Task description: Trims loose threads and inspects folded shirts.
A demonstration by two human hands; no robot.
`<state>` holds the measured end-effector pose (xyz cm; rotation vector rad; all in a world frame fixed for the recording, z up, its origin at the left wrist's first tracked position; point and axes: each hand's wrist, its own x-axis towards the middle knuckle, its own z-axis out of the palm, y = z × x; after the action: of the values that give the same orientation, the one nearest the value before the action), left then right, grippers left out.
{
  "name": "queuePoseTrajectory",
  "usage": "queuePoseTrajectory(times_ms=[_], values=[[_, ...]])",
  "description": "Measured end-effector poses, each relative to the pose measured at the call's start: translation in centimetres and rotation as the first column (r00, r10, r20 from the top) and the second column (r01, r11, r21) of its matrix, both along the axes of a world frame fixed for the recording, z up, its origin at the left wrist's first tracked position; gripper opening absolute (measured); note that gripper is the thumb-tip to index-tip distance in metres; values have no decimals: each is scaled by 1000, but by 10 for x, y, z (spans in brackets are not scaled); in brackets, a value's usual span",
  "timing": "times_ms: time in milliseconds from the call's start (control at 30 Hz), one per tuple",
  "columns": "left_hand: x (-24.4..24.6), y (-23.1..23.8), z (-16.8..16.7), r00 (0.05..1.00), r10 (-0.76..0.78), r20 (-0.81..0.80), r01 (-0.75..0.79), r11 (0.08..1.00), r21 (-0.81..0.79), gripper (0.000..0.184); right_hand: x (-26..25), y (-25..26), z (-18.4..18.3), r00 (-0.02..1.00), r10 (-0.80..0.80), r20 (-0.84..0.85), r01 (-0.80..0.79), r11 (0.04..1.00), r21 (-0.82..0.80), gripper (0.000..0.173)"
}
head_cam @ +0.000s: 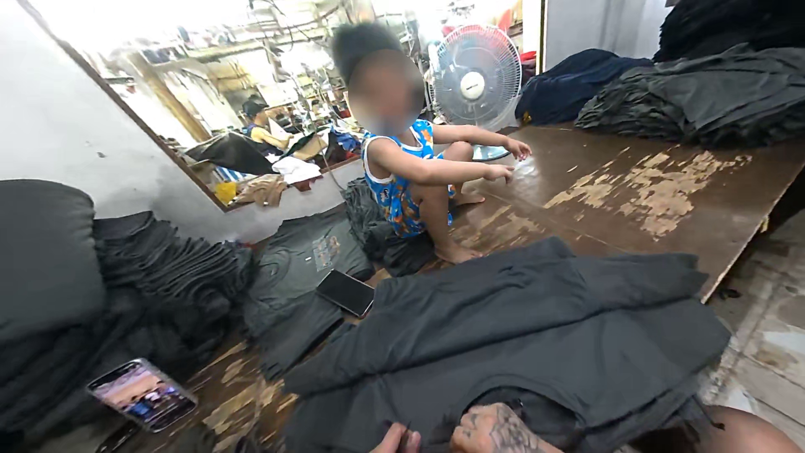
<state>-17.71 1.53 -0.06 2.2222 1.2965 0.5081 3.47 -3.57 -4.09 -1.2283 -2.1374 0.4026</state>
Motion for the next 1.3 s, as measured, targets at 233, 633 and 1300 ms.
queuePoseTrajectory(times_ms=[233, 633, 1300], values=[[-5, 2, -11, 1000, 0, 17, 0, 1000, -18, 29, 5, 1, -14, 992, -59, -110, 73, 988, 133, 20], [-9, 3, -21, 999, -7, 39, 8, 1000, -15, 27, 10, -4, -19, 986, 5, -168, 12, 995, 99, 20], [-13, 2, -28, 999, -28, 39, 28, 999, 16, 24, 12, -2, -35, 980, -47, -193, 101, 954, 281, 24]])
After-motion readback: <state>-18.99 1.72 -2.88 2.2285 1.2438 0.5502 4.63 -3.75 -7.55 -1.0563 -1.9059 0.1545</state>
